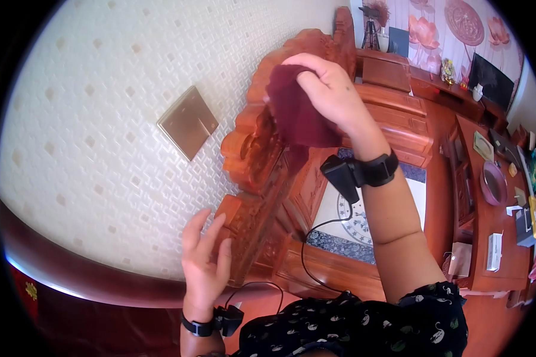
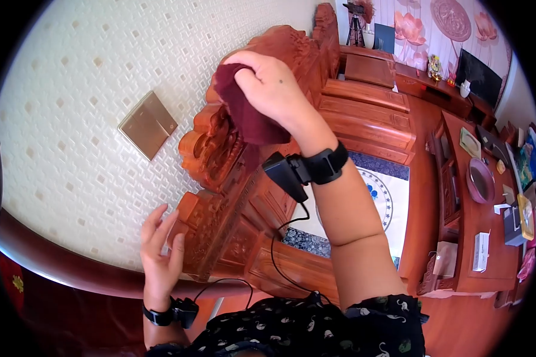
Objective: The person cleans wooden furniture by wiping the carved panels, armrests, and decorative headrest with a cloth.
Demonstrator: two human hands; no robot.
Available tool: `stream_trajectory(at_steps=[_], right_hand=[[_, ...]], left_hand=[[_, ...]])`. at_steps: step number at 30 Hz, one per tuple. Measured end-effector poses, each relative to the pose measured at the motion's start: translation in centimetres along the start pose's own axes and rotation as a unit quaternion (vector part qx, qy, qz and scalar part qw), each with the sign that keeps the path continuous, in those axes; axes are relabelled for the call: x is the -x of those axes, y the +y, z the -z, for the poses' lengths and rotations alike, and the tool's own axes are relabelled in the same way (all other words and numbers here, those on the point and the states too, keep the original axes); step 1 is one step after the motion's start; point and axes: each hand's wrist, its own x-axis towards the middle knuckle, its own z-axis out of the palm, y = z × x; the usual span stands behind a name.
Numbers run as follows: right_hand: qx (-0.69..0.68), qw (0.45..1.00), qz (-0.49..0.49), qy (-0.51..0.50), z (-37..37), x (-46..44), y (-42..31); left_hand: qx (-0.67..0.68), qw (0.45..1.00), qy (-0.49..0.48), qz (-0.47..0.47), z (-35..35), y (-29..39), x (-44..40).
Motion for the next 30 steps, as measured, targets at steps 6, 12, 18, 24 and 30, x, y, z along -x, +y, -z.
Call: stream_trajectory(at_steps=[6, 12, 18, 24, 30], right_hand=[[-0.021, 0.975, -0.157, -0.159, 2.3, 0.6, -3.5], [-0.111, 0.949, -0.208, -0.208, 3.1, 2.1, -4.9], [-0.184, 0.944, -0.227, -0.156, 5.4, 3.9, -5.8], [-0.146, 0.967, -0.171, -0.117, 7.3, 6.3, -6.0], [-0.172, 0.958, -0.208, -0.093, 5.3, 6.6, -5.9]], left_hand=[[0.089, 0.996, -0.007, -0.03, -0.1, 1.4, -5.0], [0.305, 0.952, -0.031, -0.021, -5.7, 2.5, -9.8], [0.564, 0.772, -0.274, 0.109, -8.2, 3.5, -8.5], [0.376, 0.921, -0.106, 0.0, -7.8, 2.7, -8.7], [0.333, 0.935, -0.072, 0.095, -2.9, 2.9, -14.8]])
